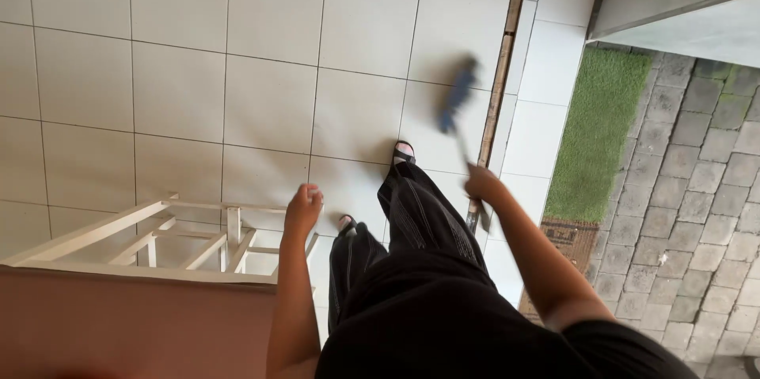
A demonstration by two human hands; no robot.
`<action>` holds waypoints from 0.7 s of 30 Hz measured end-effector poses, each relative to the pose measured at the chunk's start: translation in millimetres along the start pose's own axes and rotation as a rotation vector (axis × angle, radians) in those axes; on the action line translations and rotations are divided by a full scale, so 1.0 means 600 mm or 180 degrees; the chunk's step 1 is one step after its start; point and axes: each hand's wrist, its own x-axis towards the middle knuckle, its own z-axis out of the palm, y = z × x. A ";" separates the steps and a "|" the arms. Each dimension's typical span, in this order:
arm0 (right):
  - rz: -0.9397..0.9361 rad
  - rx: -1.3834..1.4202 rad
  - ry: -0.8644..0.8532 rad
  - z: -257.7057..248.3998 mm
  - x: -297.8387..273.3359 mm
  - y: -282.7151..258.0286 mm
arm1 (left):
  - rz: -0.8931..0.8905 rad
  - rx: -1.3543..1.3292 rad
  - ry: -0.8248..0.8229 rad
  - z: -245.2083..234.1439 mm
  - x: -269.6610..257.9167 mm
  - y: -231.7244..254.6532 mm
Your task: The person folds a red cloth, organizes water bottles and condiments on a table, and then sprays and wipes the table surface with the cloth before sweeping the floor with a broom and dustpan.
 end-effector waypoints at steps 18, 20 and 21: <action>0.0245 0.2600 -0.0249 -0.309 -0.324 0.134 | -0.0481 0.1030 -0.0326 0.013 0.266 0.071; 0.0845 0.1457 0.0094 -0.296 -0.265 0.185 | -0.0433 0.0946 -0.0319 -0.013 0.310 0.086; 0.0873 0.0731 0.0254 -0.290 -0.190 0.189 | -0.0415 0.0894 -0.0329 -0.021 0.334 0.102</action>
